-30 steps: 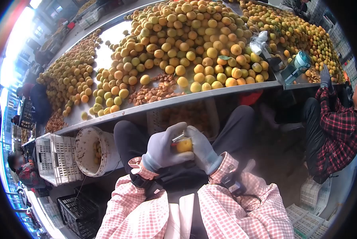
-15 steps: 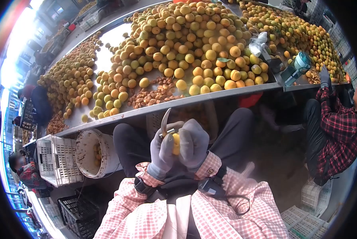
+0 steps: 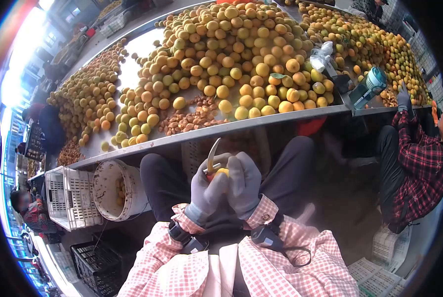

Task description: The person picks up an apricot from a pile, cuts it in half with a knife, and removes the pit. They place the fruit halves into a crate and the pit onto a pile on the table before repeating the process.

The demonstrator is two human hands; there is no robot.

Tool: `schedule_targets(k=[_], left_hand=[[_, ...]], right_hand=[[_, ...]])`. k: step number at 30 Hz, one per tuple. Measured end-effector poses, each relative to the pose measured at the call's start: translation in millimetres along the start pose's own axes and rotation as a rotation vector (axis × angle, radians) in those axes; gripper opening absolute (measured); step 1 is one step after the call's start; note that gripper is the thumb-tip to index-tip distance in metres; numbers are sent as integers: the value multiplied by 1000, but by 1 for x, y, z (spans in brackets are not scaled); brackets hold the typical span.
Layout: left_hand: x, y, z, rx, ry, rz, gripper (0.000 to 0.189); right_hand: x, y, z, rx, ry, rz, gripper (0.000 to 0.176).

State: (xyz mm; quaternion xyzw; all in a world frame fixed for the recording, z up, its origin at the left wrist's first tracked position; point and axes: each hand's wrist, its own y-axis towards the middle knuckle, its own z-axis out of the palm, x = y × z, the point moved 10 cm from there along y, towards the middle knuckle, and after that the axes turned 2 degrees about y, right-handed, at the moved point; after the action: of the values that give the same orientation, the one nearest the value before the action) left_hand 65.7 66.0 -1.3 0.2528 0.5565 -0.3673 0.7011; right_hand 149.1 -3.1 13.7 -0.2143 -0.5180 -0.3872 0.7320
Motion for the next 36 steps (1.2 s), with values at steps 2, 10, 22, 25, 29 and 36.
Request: schedule_targets(k=[2, 10, 22, 25, 29, 36], left_hand=[[11, -5, 5, -15, -222, -109, 51], [49, -20, 10, -109, -514, -566, 33], [50, -12, -9, 55, -689, -613, 55], [52, -9, -14, 78, -584, -571, 55], [50, -7, -14, 7, -418, -566, 45], [44, 0, -34, 115, 144, -118, 35]], right_hand=[[21, 1, 1, 52, -168, -143, 23], [69, -9, 38, 426, -625, -930, 5], [-79, 21, -37, 183, 40, 314, 39], [-93, 27, -47, 212, -466, 315, 38], [-90, -16, 0, 252, 532, 720, 48], [-84, -36, 15, 405, 374, 765, 32]])
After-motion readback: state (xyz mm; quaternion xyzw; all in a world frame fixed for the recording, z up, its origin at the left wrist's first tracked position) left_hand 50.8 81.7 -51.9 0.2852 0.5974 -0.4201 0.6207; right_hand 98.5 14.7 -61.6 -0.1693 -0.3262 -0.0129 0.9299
